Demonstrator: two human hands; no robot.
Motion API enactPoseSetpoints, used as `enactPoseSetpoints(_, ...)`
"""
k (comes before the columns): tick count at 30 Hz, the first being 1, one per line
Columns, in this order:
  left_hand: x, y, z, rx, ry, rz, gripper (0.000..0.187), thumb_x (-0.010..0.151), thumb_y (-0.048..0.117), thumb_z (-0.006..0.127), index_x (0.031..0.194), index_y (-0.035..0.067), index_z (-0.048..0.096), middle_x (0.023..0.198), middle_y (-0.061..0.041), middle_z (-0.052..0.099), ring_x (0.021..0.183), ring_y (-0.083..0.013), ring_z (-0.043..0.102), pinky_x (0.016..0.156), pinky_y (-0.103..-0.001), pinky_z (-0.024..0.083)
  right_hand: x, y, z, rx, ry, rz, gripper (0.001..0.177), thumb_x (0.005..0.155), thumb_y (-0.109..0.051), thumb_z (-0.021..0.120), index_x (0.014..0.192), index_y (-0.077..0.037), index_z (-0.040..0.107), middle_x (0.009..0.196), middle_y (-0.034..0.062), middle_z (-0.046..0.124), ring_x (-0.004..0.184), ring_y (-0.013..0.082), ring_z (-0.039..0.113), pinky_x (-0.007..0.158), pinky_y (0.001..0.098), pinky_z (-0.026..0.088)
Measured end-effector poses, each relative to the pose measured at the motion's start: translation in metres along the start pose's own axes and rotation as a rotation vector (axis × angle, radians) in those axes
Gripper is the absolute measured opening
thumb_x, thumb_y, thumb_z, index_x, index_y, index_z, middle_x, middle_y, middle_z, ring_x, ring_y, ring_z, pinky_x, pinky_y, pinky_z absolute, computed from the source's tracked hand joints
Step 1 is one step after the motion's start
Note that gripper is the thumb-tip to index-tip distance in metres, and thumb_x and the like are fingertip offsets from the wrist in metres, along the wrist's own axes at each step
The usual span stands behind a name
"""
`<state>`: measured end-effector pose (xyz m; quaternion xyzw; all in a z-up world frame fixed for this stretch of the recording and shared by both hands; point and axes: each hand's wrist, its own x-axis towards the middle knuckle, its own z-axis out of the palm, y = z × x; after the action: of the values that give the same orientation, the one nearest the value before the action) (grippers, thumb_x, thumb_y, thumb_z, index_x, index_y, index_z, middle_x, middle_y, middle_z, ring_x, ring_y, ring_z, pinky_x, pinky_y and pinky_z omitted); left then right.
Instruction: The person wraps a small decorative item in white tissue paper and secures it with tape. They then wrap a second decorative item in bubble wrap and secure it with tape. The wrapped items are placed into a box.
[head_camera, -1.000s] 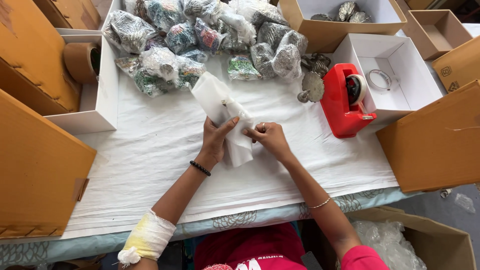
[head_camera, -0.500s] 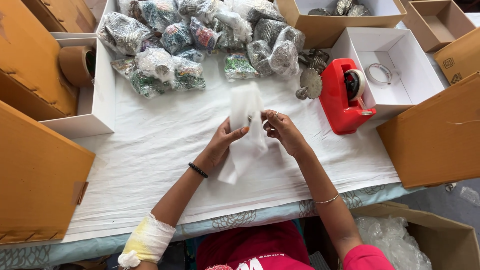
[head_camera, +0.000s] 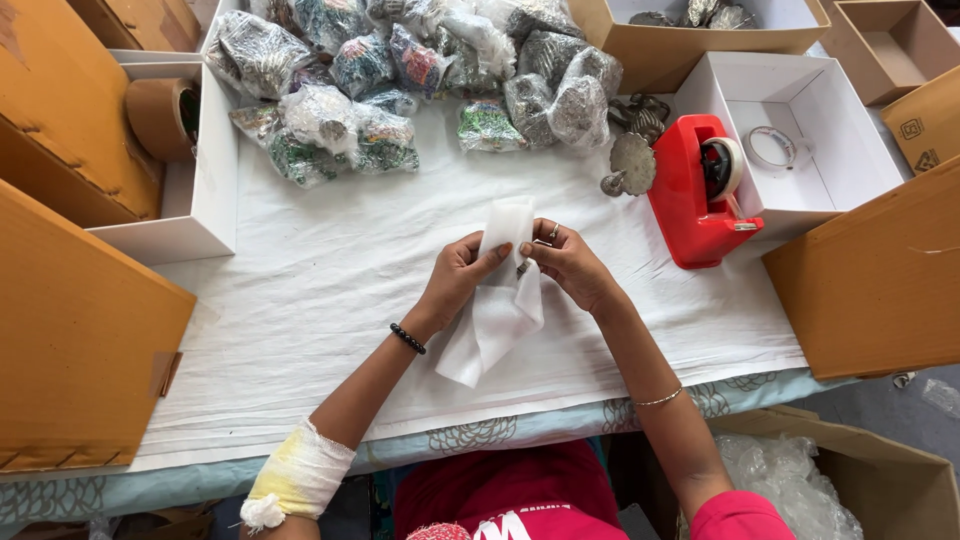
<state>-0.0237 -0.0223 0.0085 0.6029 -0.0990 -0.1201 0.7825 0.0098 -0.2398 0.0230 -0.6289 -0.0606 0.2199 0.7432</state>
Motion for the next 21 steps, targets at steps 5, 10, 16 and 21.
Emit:
enactPoseSetpoints(5, 0.001, -0.011, -0.001, 0.116, 0.042, 0.109, 0.044, 0.097, 0.026, 0.071, 0.132, -0.001, 0.069, 0.103, -0.008, 0.078, 0.086, -0.0087, 0.071, 0.076, -0.025, 0.059, -0.003, -0.007, 0.011, -0.020, 0.011, 0.002, 0.050, 0.080, -0.021, 0.085, 0.123, -0.007, 0.064, 0.111, 0.0014, 0.071, 0.104, 0.0111, 0.067, 0.098, 0.0317, 0.053)
enactPoseSetpoints(10, 0.001, -0.019, -0.002, 0.082, 0.027, 0.123, 0.056, 0.095, 0.024, 0.069, 0.145, 0.002, 0.059, 0.107, -0.008, 0.077, 0.089, -0.0096, 0.071, 0.078, -0.024, 0.060, -0.002, -0.001, 0.012, -0.040, 0.038, -0.034, 0.048, 0.080, -0.018, 0.085, 0.120, -0.006, 0.063, 0.109, 0.0042, 0.071, 0.102, 0.0137, 0.067, 0.095, 0.0330, 0.054)
enactPoseSetpoints(16, -0.004, -0.003, 0.007, 0.050, -0.080, 0.098, 0.060, 0.094, 0.023, 0.075, 0.146, -0.002, 0.056, 0.110, -0.011, 0.076, 0.095, -0.0135, 0.072, 0.081, -0.026, 0.059, -0.006, -0.004, 0.018, -0.045, 0.112, -0.071, 0.047, 0.080, -0.013, 0.082, 0.122, -0.006, 0.061, 0.106, 0.0049, 0.071, 0.098, 0.0138, 0.067, 0.089, 0.0319, 0.054)
enactPoseSetpoints(21, -0.003, 0.000, 0.006, -0.033, -0.110, 0.020, 0.072, 0.087, 0.027, 0.080, 0.139, 0.003, 0.036, 0.107, -0.017, 0.076, 0.098, -0.0215, 0.075, 0.081, -0.035, 0.062, -0.001, 0.014, 0.003, -0.058, 0.096, -0.111, 0.039, 0.080, -0.009, 0.082, 0.115, -0.003, 0.068, 0.104, 0.0082, 0.072, 0.095, 0.0148, 0.069, 0.086, 0.0311, 0.055)
